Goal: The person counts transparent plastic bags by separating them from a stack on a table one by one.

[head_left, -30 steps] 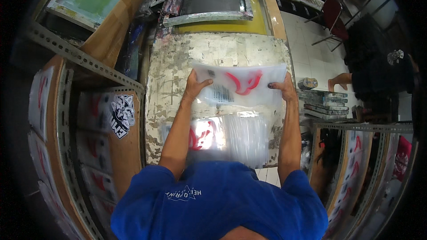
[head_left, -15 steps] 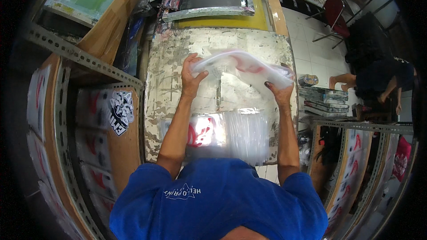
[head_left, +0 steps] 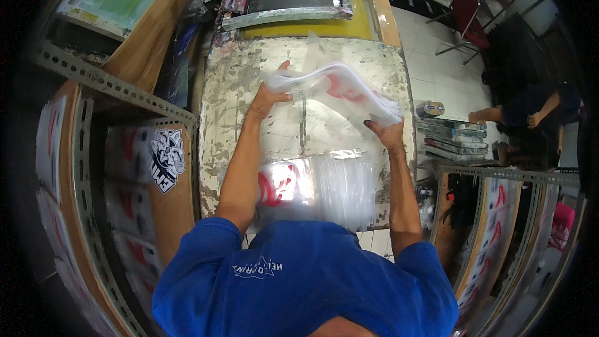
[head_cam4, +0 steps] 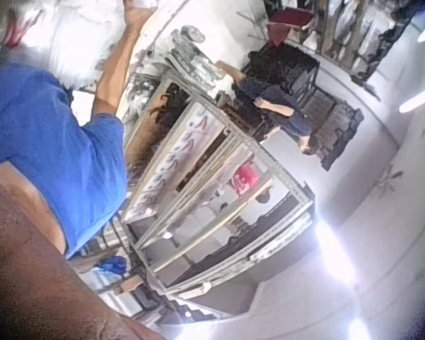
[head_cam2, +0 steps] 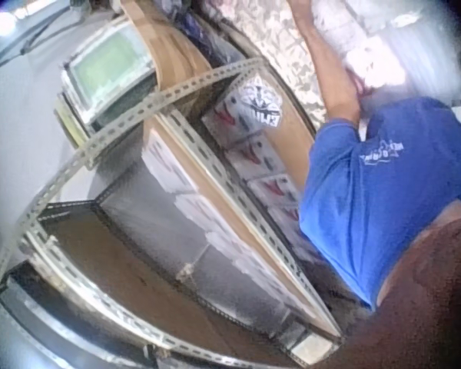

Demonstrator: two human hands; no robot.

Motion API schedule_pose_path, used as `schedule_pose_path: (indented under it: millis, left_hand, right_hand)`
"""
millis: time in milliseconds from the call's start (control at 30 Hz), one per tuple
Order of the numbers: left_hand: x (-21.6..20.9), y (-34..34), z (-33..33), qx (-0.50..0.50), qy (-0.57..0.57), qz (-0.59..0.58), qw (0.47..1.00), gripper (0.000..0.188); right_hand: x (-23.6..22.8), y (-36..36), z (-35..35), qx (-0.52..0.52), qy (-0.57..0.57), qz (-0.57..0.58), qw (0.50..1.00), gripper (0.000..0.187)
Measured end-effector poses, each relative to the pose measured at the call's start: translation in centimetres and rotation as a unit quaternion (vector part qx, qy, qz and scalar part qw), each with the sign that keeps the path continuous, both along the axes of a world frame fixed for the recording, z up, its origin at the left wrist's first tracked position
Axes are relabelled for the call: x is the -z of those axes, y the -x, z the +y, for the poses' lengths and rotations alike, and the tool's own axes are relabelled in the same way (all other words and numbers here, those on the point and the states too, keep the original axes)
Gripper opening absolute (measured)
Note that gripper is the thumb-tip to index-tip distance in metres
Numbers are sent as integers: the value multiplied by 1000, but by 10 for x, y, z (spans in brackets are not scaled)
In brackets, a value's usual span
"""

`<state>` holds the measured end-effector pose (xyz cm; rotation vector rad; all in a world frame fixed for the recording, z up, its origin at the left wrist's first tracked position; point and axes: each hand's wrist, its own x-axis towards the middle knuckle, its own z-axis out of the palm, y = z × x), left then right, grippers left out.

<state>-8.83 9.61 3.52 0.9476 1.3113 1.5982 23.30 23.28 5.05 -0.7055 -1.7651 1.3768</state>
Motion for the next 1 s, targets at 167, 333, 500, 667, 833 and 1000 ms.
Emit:
schedule_pose_path:
  millis: [167, 333, 500, 667, 833, 1000]
  left_hand:
    - [-14, 18, 35, 164, 61, -42, 984, 103]
    - [-9, 25, 89, 223, 106, -72, 966, 81]
    - [10, 30, 151, 240, 186, -57, 951, 61]
    - [5, 8, 193, 221, 270, 32, 937, 50]
    - [-5, -15, 202, 176, 331, 151, 915, 47]
    - [13, -8, 195, 127, 287, 184, 931, 48]
  right_hand:
    - [0, -10, 5, 19, 52, -70, 996, 56]
    - [3, -5, 16, 23, 62, -8, 998, 47]
    - [3, 10, 39, 94, 161, 15, 982, 44]
    - [25, 0, 65, 177, 278, 5, 944, 48]
    - [42, -10, 64, 205, 321, 23, 924, 54]
    - [38, -8, 64, 188, 332, 26, 924, 56]
